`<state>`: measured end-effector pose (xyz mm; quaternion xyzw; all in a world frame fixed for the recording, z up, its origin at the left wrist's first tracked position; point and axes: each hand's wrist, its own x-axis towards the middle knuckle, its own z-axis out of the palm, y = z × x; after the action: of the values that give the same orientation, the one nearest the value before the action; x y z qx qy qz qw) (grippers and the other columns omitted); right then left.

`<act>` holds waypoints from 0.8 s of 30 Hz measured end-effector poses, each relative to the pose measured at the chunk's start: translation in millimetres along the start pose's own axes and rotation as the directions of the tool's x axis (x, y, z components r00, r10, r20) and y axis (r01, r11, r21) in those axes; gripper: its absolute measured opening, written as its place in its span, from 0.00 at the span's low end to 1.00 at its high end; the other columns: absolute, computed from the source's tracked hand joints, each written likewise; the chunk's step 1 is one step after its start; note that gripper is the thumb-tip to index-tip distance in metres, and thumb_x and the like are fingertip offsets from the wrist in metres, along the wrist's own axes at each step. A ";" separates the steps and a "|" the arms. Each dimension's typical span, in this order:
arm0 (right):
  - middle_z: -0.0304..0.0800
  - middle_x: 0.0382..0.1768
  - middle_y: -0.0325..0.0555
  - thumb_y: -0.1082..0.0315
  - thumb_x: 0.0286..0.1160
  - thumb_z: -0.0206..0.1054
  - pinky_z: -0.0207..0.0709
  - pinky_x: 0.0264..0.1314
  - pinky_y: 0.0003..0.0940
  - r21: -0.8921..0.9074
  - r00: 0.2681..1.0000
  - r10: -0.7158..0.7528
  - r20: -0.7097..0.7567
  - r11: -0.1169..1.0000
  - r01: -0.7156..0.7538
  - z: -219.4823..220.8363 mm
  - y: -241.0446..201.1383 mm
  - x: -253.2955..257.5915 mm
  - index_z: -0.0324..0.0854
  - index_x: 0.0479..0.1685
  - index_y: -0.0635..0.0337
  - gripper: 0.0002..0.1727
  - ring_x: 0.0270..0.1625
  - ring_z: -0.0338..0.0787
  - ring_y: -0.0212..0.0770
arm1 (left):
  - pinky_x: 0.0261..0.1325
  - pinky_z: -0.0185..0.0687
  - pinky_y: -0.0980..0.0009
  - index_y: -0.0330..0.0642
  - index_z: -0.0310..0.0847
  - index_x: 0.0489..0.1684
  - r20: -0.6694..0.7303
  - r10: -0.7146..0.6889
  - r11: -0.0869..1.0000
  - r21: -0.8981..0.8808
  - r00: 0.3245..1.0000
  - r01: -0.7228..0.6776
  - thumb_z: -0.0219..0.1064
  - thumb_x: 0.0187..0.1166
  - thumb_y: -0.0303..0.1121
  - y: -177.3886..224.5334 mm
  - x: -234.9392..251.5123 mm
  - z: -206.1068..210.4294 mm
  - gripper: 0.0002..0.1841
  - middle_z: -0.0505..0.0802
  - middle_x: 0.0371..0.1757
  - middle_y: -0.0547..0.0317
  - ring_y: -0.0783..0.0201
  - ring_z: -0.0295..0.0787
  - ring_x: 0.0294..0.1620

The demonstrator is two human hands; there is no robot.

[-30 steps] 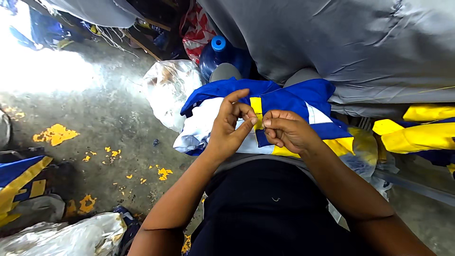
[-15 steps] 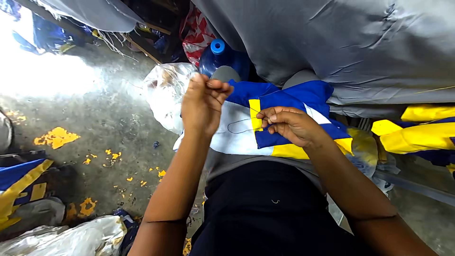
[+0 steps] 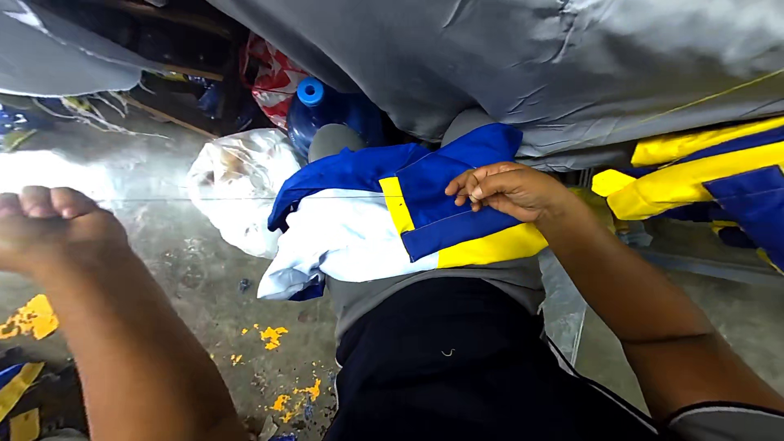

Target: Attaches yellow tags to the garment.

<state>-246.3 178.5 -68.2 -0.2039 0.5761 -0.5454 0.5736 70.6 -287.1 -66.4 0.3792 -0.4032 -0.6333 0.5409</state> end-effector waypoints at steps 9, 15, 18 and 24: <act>0.91 0.53 0.38 0.71 0.66 0.57 0.79 0.47 0.24 -0.136 0.991 -0.040 -0.125 0.990 0.023 -12.7 12.3 -17.1 0.78 0.18 0.53 0.11 0.52 0.87 0.26 | 0.17 0.66 0.82 0.50 0.61 0.25 -0.179 0.005 0.999 -0.049 0.984 -0.015 0.33 0.93 0.40 -15.8 -18.4 -27.4 0.21 0.65 0.11 0.69 0.74 0.63 0.10; 0.92 0.45 0.28 0.67 0.75 0.46 0.82 0.49 0.27 -0.106 0.899 -0.200 -0.389 0.979 0.172 -39.2 20.5 -62.9 0.78 0.18 0.41 0.20 0.49 0.89 0.28 | 0.15 0.61 0.83 0.53 0.60 0.19 -0.125 -0.085 0.983 -0.170 0.988 0.063 0.31 0.95 0.36 -14.9 -71.6 27.4 0.25 0.65 0.08 0.71 0.76 0.62 0.08; 0.92 0.42 0.28 0.67 0.76 0.43 0.84 0.47 0.29 -0.019 0.737 -0.169 -0.655 0.978 0.207 -74.7 34.1 -115.9 0.76 0.19 0.39 0.21 0.47 0.90 0.30 | 0.20 0.68 0.83 0.53 0.64 0.24 0.032 -0.148 0.977 -0.148 0.988 0.151 0.30 0.97 0.37 -16.9 -123.4 66.4 0.24 0.69 0.10 0.74 0.77 0.67 0.11; 0.90 0.47 0.23 0.66 0.84 0.54 0.85 0.51 0.24 -0.389 0.604 -0.422 -0.676 0.901 0.194 -39.1 37.2 -148.4 0.79 0.46 0.45 0.08 0.48 0.90 0.25 | 0.72 0.77 0.71 0.45 0.88 0.39 0.902 -0.054 0.940 0.191 0.429 -0.283 0.62 0.87 0.38 -21.0 -248.8 146.2 0.11 0.87 0.63 0.66 0.73 0.79 0.69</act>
<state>-227.9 333.6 -45.1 -0.1371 0.7849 -0.5858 0.1483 -39.7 -23.9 -18.2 0.0375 -0.7483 -0.6252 0.2188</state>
